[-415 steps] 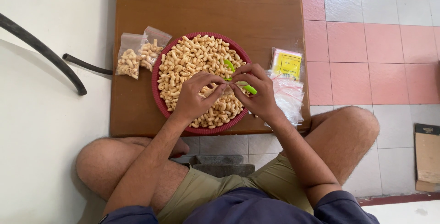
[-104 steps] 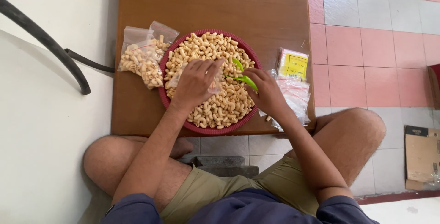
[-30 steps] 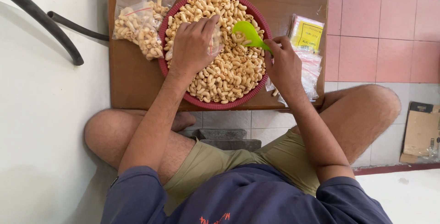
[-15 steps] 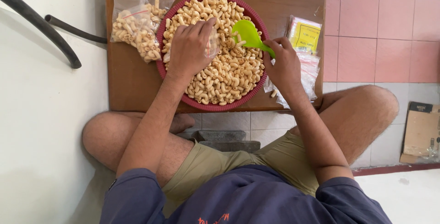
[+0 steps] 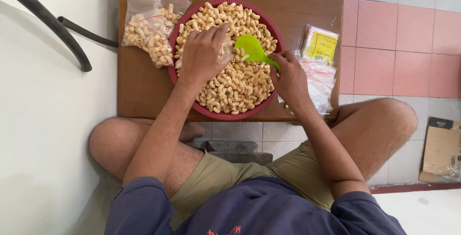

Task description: The person fills small plastic bags with cashews from a large bowl using a green scoop and then seals the bags by hand.

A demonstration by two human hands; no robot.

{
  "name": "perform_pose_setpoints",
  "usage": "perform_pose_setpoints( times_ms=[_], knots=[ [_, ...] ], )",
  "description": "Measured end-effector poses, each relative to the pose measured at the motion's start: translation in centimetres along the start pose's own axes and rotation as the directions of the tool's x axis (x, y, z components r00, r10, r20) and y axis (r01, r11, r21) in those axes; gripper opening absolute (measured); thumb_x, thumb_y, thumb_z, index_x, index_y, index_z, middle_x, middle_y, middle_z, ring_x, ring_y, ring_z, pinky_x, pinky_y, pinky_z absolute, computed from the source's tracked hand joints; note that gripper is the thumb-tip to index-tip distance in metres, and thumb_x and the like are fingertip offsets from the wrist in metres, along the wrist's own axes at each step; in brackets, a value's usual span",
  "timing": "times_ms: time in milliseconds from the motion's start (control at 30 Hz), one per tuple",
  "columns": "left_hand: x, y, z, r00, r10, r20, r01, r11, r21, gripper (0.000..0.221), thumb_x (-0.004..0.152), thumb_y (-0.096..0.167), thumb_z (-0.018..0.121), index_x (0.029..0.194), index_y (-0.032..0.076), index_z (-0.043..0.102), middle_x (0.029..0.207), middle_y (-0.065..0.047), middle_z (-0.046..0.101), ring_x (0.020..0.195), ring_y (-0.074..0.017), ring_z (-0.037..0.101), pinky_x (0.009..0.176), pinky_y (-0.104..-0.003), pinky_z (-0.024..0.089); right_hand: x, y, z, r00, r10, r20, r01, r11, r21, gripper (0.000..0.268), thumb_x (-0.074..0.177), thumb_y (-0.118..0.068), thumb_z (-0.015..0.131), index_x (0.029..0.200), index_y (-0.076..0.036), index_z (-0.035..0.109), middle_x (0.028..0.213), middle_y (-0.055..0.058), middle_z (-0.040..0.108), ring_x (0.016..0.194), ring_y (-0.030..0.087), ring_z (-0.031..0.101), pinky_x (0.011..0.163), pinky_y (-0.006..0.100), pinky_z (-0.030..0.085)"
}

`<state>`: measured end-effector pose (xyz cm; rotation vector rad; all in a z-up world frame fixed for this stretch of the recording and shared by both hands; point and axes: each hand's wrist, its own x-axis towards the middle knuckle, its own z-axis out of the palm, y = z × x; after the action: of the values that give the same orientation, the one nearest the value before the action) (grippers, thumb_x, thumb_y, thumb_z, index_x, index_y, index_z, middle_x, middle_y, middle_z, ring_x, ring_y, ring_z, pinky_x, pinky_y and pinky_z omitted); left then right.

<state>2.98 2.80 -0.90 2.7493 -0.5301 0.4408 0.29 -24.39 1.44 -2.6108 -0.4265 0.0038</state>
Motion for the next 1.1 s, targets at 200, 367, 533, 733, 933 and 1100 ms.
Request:
perform_pose_setpoints(
  times_ms=[200, 367, 533, 733, 933, 1100],
  knots=[
    [-0.2, -0.8, 1.7, 0.996, -0.002, -0.089, 0.001, 1.000, -0.003, 0.085, 0.077, 0.048, 0.090, 0.148, 0.014, 0.059, 0.117, -0.007, 0.072, 0.102, -0.0274, 0.076, 0.090, -0.043, 0.054, 0.0, 0.9, -0.4, 0.993, -0.101, -0.055, 0.092, 0.985, -0.143, 0.025, 0.102, -0.006, 0.066, 0.124, -0.015, 0.076, 0.116, 0.016, 0.066, 0.092, 0.044, 0.077, 0.075, 0.053, 0.063],
    [-0.2, -0.9, 2.3, 0.998, -0.013, -0.068, 0.013, 1.000, -0.007, 0.083, 0.076, 0.047, 0.089, 0.147, 0.013, 0.061, 0.119, -0.007, 0.072, 0.103, -0.0282, 0.076, 0.091, -0.044, 0.053, 0.2, 2.6, 0.2, 0.999, -0.053, 0.011, 0.053, 0.998, -0.026, 0.030, 0.097, -0.013, 0.069, 0.126, -0.021, 0.075, 0.110, 0.016, 0.067, 0.091, 0.047, 0.074, 0.079, 0.054, 0.062],
    [-0.3, -0.5, 1.8, 0.997, -0.019, -0.072, 0.019, 1.000, -0.006, 0.082, 0.077, 0.048, 0.088, 0.147, 0.013, 0.061, 0.119, -0.007, 0.072, 0.103, -0.0276, 0.076, 0.092, -0.043, 0.053, 0.0, 2.3, 0.6, 0.999, -0.027, 0.023, 0.026, 0.999, 0.030, 0.032, 0.094, -0.016, 0.071, 0.125, -0.020, 0.077, 0.107, 0.017, 0.069, 0.091, 0.047, 0.074, 0.080, 0.053, 0.061],
    [-0.3, -0.6, 2.3, 0.998, -0.022, -0.064, 0.021, 1.000, -0.016, 0.080, 0.081, 0.048, 0.085, 0.148, 0.013, 0.060, 0.120, -0.007, 0.071, 0.104, -0.0270, 0.076, 0.092, -0.043, 0.053, 0.3, 2.3, 0.6, 0.999, 0.000, 0.052, -0.009, 0.988, 0.156, 0.034, 0.090, -0.012, 0.071, 0.122, -0.020, 0.080, 0.103, 0.015, 0.073, 0.088, 0.041, 0.076, 0.081, 0.048, 0.061],
    [-0.4, -0.3, 1.8, 0.999, -0.026, -0.047, 0.026, 1.000, 0.002, 0.082, 0.079, 0.053, 0.085, 0.148, 0.016, 0.059, 0.120, -0.006, 0.071, 0.105, -0.0262, 0.076, 0.092, -0.043, 0.053, 0.2, 3.1, 1.0, 0.999, 0.048, 0.025, -0.052, 0.976, 0.212, 0.033, 0.089, -0.015, 0.073, 0.122, -0.019, 0.080, 0.103, 0.015, 0.074, 0.088, 0.039, 0.076, 0.079, 0.046, 0.060],
    [-0.4, -0.8, 2.4, 0.998, -0.017, -0.067, 0.018, 1.000, 0.014, 0.084, 0.076, 0.051, 0.086, 0.148, 0.017, 0.058, 0.119, -0.004, 0.071, 0.104, -0.0255, 0.075, 0.092, -0.042, 0.053, 0.5, 3.1, 0.8, 0.998, 0.058, -0.007, -0.055, 0.970, 0.238, 0.031, 0.091, -0.011, 0.074, 0.120, -0.015, 0.081, 0.103, 0.018, 0.074, 0.077, 0.039, 0.074, 0.073, 0.044, 0.058]
  ],
)
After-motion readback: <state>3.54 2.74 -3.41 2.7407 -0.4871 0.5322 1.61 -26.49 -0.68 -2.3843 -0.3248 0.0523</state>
